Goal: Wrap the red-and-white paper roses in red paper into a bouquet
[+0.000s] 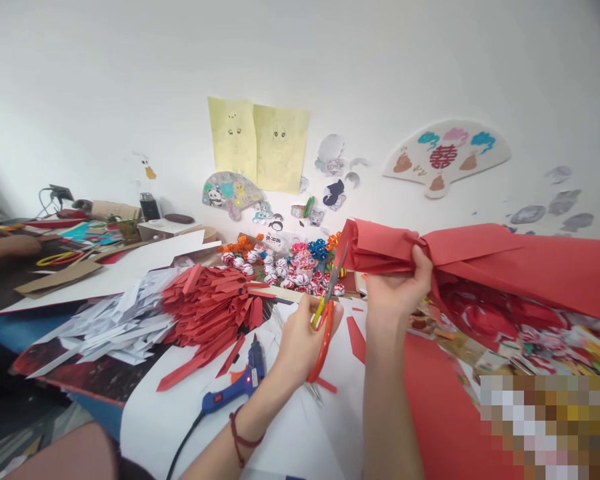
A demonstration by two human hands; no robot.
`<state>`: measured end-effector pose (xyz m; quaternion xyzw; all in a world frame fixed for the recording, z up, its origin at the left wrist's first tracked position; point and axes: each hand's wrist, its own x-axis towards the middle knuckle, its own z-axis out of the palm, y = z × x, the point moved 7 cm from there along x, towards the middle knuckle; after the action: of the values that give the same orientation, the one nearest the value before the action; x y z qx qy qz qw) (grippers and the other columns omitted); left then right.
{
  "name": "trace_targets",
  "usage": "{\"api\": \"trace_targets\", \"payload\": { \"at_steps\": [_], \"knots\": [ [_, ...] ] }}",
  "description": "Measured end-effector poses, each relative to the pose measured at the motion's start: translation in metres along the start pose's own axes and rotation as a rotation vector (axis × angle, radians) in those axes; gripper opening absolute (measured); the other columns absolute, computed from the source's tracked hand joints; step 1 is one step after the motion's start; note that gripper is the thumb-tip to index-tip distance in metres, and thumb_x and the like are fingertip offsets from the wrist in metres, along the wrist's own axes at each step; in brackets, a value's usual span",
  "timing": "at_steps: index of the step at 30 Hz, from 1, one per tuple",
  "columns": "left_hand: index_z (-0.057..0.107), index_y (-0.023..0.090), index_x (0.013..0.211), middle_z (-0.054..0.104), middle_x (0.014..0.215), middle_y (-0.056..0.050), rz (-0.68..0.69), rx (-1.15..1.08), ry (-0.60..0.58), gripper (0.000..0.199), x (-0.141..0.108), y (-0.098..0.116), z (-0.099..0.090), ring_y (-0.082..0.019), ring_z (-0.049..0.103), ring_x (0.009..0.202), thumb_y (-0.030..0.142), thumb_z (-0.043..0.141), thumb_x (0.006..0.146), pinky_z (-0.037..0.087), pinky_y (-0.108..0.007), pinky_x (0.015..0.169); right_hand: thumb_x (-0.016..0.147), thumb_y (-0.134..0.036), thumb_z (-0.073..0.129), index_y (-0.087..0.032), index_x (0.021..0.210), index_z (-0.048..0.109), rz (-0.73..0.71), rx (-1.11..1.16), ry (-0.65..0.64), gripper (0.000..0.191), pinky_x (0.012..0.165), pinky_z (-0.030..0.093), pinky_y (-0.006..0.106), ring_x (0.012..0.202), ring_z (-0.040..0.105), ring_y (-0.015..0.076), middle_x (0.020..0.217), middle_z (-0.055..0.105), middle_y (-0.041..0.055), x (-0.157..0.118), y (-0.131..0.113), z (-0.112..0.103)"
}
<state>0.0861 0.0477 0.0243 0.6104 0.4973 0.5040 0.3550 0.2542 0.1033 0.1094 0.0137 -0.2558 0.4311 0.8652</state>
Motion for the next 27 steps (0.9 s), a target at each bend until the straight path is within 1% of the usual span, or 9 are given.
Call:
{"api": "trace_targets", "payload": {
  "at_steps": [3,7,12,16,22,27],
  "knots": [
    [0.054,0.021,0.093,0.069,0.092,-0.005,-0.001,-0.007,0.007,0.043,0.001,0.002,0.001,-0.016,0.064,0.066,0.064,0.053,0.087,0.046,-0.026,0.058,0.078,-0.018,0.064,-0.022,0.093,0.07,-0.006,0.027,0.008,0.017,0.101,0.05,0.028,0.103,0.064,0.0108,0.1,0.07,-0.005,-0.003,0.001,0.003],
    [0.055,0.022,0.092,0.069,0.09,-0.004,0.006,-0.013,0.034,0.043,0.002,0.005,0.001,-0.016,0.062,0.063,0.065,0.052,0.086,0.047,-0.027,0.056,0.08,-0.017,0.061,-0.02,0.093,0.069,-0.009,0.05,0.008,0.016,0.098,0.051,0.026,0.099,0.065,0.0101,0.1,0.069,-0.0042,-0.005,0.002,0.005],
    [0.055,0.022,0.089,0.069,0.088,-0.004,0.013,-0.017,0.045,0.043,0.002,0.008,-0.001,-0.015,0.062,0.061,0.064,0.054,0.086,0.047,-0.027,0.055,0.079,-0.017,0.061,-0.021,0.092,0.069,-0.013,0.039,0.013,0.015,0.1,0.05,0.028,0.1,0.064,0.0111,0.099,0.069,-0.0043,-0.004,0.003,0.004],
    [0.055,0.021,0.087,0.07,0.089,-0.005,0.009,-0.021,0.043,0.042,0.002,0.009,-0.004,-0.015,0.062,0.061,0.063,0.055,0.085,0.046,-0.026,0.053,0.079,-0.016,0.061,-0.018,0.094,0.069,-0.005,0.057,0.013,0.017,0.1,0.049,0.027,0.1,0.064,0.0112,0.1,0.069,-0.0029,-0.003,0.004,0.003],
    [0.053,0.021,0.081,0.07,0.084,-0.004,0.014,-0.013,0.047,0.038,0.002,0.012,-0.007,-0.013,0.06,0.053,0.059,0.059,0.084,0.042,-0.023,0.048,0.08,-0.015,0.059,-0.018,0.094,0.069,0.003,0.08,0.014,0.018,0.099,0.05,0.027,0.099,0.065,0.0111,0.1,0.069,-0.0024,-0.003,0.005,0.002],
    [0.05,0.02,0.075,0.069,0.076,-0.002,0.022,-0.01,0.03,0.038,0.001,0.016,-0.008,-0.01,0.054,0.045,0.056,0.061,0.083,0.036,-0.021,0.044,0.079,-0.016,0.06,-0.016,0.095,0.068,-0.002,0.088,0.01,0.018,0.097,0.051,0.026,0.098,0.065,0.0113,0.099,0.07,-0.0014,-0.003,0.005,0.001]
  ]
}}
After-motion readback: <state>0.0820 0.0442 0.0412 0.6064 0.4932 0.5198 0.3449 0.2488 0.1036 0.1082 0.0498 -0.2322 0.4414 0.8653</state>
